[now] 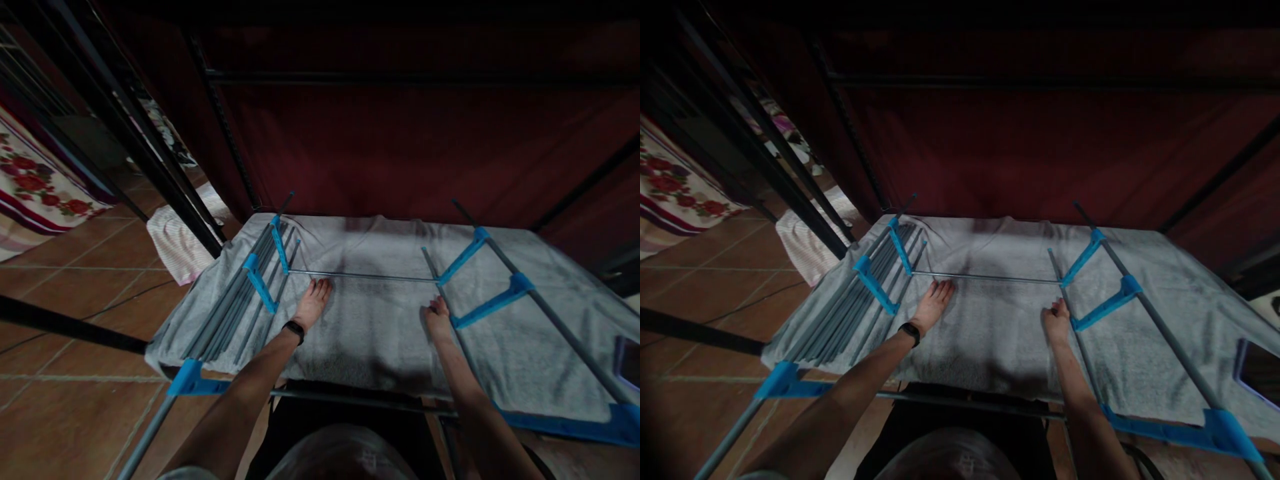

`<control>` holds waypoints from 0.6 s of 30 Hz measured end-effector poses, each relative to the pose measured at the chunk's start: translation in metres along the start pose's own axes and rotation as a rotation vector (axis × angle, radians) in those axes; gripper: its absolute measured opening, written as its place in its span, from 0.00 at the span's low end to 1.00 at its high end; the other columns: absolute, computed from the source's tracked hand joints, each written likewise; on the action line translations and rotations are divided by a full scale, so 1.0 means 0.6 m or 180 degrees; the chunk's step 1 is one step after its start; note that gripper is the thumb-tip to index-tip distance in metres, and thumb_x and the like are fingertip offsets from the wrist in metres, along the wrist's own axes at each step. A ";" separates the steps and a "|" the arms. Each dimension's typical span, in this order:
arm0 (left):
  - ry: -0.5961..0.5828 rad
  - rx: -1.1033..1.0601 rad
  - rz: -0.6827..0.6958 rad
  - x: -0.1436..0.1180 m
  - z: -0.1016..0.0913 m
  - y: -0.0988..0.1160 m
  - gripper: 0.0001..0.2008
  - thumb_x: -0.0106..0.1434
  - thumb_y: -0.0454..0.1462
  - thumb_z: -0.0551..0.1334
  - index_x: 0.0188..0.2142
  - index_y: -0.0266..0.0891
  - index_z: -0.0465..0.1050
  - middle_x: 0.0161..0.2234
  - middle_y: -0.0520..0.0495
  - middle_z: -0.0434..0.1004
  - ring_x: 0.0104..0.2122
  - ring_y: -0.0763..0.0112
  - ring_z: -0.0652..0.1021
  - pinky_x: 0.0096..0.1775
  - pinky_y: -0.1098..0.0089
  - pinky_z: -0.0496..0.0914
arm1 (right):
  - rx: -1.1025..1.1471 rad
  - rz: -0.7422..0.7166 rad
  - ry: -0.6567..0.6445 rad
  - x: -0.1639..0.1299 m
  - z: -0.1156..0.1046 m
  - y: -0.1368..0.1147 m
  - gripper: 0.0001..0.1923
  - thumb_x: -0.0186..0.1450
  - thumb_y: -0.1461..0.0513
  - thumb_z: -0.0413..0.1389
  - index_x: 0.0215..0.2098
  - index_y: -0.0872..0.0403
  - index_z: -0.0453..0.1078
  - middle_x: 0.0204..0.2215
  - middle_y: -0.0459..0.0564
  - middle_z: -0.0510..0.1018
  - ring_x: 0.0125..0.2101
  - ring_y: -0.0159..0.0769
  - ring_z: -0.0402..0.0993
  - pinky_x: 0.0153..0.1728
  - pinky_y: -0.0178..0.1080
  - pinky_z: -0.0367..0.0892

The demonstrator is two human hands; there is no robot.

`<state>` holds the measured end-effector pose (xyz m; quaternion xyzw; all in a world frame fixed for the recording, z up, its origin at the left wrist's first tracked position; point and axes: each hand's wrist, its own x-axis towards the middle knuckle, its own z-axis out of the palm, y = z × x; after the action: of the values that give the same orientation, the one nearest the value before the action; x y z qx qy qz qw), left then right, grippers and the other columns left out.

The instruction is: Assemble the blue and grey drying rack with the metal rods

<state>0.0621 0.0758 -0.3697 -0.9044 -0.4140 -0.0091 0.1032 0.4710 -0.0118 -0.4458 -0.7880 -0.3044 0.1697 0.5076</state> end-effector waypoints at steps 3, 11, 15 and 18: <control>-0.0154 -0.0126 -0.0064 0.002 -0.001 0.000 0.40 0.61 0.19 0.40 0.71 0.44 0.48 0.63 0.39 0.66 0.61 0.63 0.70 0.64 0.54 0.61 | -0.0129 -0.0146 -0.0031 -0.002 0.002 -0.004 0.30 0.51 0.56 0.54 0.53 0.54 0.65 0.45 0.52 0.72 0.47 0.43 0.69 0.55 0.46 0.63; 0.0021 -0.0036 -0.0310 -0.005 0.009 -0.015 0.31 0.65 0.24 0.43 0.65 0.37 0.61 0.63 0.36 0.66 0.59 0.56 0.70 0.59 0.54 0.64 | -0.0069 -0.0270 0.0155 -0.017 0.010 -0.026 0.32 0.52 0.58 0.51 0.55 0.59 0.65 0.46 0.60 0.75 0.47 0.47 0.71 0.54 0.50 0.65; 0.0110 -0.0188 -0.0573 -0.009 0.012 -0.019 0.30 0.65 0.25 0.43 0.64 0.37 0.64 0.64 0.39 0.64 0.62 0.57 0.66 0.60 0.56 0.63 | -0.0018 -0.0374 0.0267 -0.026 0.013 -0.039 0.31 0.51 0.60 0.51 0.54 0.57 0.66 0.45 0.58 0.76 0.44 0.45 0.71 0.52 0.49 0.67; 0.0287 -0.0366 -0.0813 -0.013 0.015 -0.021 0.30 0.65 0.25 0.43 0.63 0.38 0.64 0.64 0.40 0.65 0.63 0.58 0.66 0.59 0.56 0.64 | -0.0035 -0.0360 0.0276 -0.031 0.015 -0.044 0.32 0.51 0.61 0.50 0.55 0.58 0.66 0.46 0.59 0.75 0.44 0.45 0.72 0.51 0.48 0.68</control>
<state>0.0470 0.0799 -0.3773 -0.8474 -0.5195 -0.0864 0.0678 0.4437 -0.0097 -0.4268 -0.7789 -0.3272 0.1047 0.5247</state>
